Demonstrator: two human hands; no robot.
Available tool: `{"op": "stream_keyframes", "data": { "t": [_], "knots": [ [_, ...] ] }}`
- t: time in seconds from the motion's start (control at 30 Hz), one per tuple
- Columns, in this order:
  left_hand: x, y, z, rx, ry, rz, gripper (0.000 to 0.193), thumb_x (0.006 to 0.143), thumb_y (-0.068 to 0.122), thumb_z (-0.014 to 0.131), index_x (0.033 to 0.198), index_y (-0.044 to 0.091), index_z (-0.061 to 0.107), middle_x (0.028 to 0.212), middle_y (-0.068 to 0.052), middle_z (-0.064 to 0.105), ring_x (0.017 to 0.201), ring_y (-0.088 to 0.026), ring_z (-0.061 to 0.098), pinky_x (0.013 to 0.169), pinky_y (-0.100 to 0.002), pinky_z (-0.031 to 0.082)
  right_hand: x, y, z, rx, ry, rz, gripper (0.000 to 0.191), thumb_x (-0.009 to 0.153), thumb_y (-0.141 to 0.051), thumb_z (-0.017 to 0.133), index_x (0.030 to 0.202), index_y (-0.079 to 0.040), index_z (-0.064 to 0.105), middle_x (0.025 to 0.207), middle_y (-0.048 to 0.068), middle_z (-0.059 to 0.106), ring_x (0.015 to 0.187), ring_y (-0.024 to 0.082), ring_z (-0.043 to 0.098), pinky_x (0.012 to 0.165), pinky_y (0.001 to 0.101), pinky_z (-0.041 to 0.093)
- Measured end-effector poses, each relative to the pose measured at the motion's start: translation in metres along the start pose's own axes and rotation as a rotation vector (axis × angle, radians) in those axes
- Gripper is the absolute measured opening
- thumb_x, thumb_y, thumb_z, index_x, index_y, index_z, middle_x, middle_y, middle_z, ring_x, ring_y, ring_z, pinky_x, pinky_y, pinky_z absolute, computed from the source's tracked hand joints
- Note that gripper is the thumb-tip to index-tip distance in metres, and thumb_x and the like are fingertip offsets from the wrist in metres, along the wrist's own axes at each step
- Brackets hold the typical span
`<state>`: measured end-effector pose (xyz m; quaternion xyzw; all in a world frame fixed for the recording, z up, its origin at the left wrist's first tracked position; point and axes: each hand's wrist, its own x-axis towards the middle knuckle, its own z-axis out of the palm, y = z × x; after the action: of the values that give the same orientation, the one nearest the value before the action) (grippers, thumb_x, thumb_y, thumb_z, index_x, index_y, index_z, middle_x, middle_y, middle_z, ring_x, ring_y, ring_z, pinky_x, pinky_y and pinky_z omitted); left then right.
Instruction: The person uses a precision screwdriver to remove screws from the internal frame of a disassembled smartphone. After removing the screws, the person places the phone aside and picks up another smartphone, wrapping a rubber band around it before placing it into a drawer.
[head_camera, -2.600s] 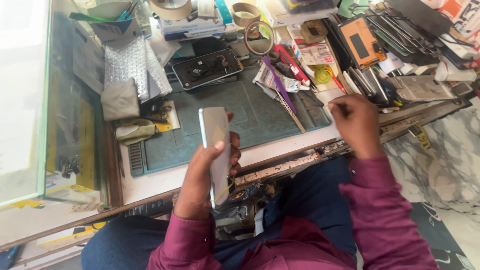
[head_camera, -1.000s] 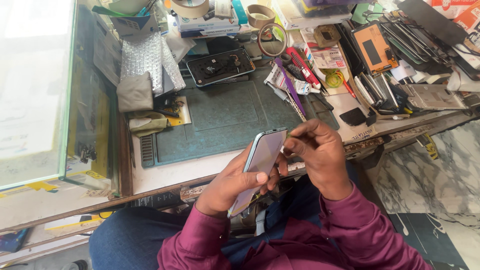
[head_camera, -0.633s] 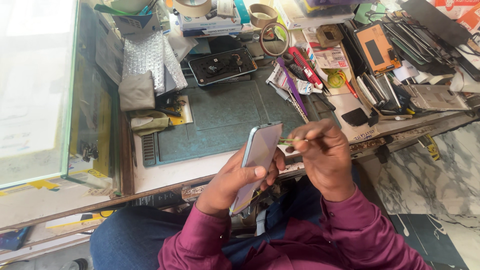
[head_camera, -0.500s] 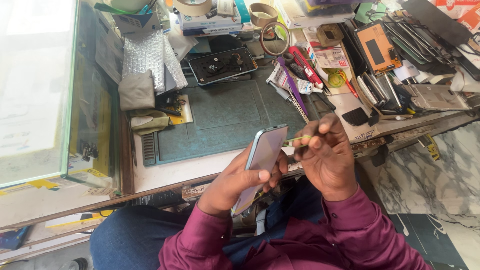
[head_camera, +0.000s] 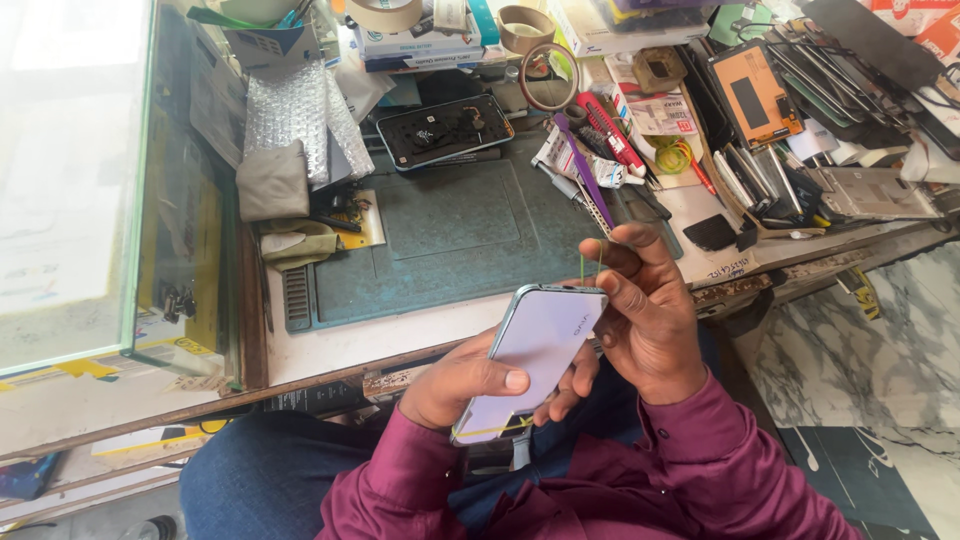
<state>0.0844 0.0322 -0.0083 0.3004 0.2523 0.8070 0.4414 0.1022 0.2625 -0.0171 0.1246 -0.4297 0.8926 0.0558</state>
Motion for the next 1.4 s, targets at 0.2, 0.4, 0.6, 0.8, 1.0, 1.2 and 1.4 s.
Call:
{"op": "stream_keyframes", "data": {
  "t": [0.2,0.4,0.6,0.8,1.0,1.2,1.4],
  "knots": [
    [0.004,0.002,0.003,0.089,0.006,0.011,0.101,0.085,0.041,0.071,0.165,0.002,0.024,0.115,-0.022,0.059,0.089,-0.023,0.062,0.077,-0.032,0.049,-0.002,0.001,-0.003,-0.017,-0.030,-0.010,0.043,0.104,-0.005,0.068,0.144,-0.007,0.055,0.120,0.015,0.071,0.095,0.015,0.073,0.059,0.0206,0.056],
    [0.002,0.006,0.001,0.114,0.100,-0.006,0.094,0.082,0.041,0.071,0.159,0.002,0.032,0.113,-0.017,0.059,0.088,-0.021,0.061,0.076,-0.033,0.050,-0.001,-0.005,-0.001,-0.103,-0.018,0.001,0.040,0.103,-0.004,0.071,0.141,-0.006,0.058,0.117,0.015,0.073,0.079,0.011,0.069,0.053,0.0170,0.048],
    [0.001,0.010,-0.003,0.275,0.167,-0.003,0.081,0.087,0.035,0.066,0.154,0.000,0.040,0.113,-0.013,0.059,0.090,-0.019,0.060,0.078,-0.032,0.051,0.004,-0.019,0.011,-0.235,0.051,0.124,0.044,0.098,-0.003,0.070,0.140,-0.005,0.057,0.116,0.017,0.074,0.072,0.010,0.069,0.044,0.0143,0.043],
    [0.002,0.012,-0.002,0.340,0.147,-0.039,0.084,0.085,0.032,0.066,0.157,0.003,0.035,0.113,-0.010,0.056,0.096,-0.017,0.057,0.082,-0.031,0.049,0.005,-0.035,0.016,-0.303,0.060,0.206,0.045,0.094,-0.001,0.069,0.138,-0.003,0.058,0.110,0.015,0.074,0.072,0.011,0.069,0.044,0.0159,0.046],
    [0.007,0.010,0.001,0.415,0.115,-0.017,0.089,0.083,0.026,0.069,0.161,0.005,0.032,0.114,-0.007,0.054,0.103,-0.015,0.052,0.091,-0.030,0.046,0.003,-0.035,0.014,-0.287,0.064,0.209,0.031,0.098,-0.002,0.067,0.129,0.001,0.059,0.108,0.016,0.071,0.076,0.016,0.072,0.045,0.0190,0.049],
    [0.011,0.016,0.012,0.851,0.225,-0.088,0.088,0.075,0.023,0.068,0.154,0.006,0.033,0.117,-0.014,0.065,0.099,-0.026,0.068,0.087,-0.038,0.055,-0.004,-0.044,0.029,-0.522,-0.027,0.144,0.031,0.101,0.000,0.063,0.131,0.002,0.058,0.116,0.015,0.070,0.085,0.011,0.069,0.062,0.0199,0.054],
    [0.016,0.011,0.023,1.370,0.487,-0.006,0.085,0.070,0.024,0.077,0.145,0.005,0.041,0.124,-0.027,0.067,0.115,-0.046,0.064,0.092,-0.049,0.052,-0.024,-0.063,0.073,-1.019,-0.099,0.149,0.038,0.090,-0.002,0.069,0.128,-0.004,0.067,0.108,0.012,0.074,0.062,0.007,0.069,0.054,0.0219,0.058]
  ]
}}
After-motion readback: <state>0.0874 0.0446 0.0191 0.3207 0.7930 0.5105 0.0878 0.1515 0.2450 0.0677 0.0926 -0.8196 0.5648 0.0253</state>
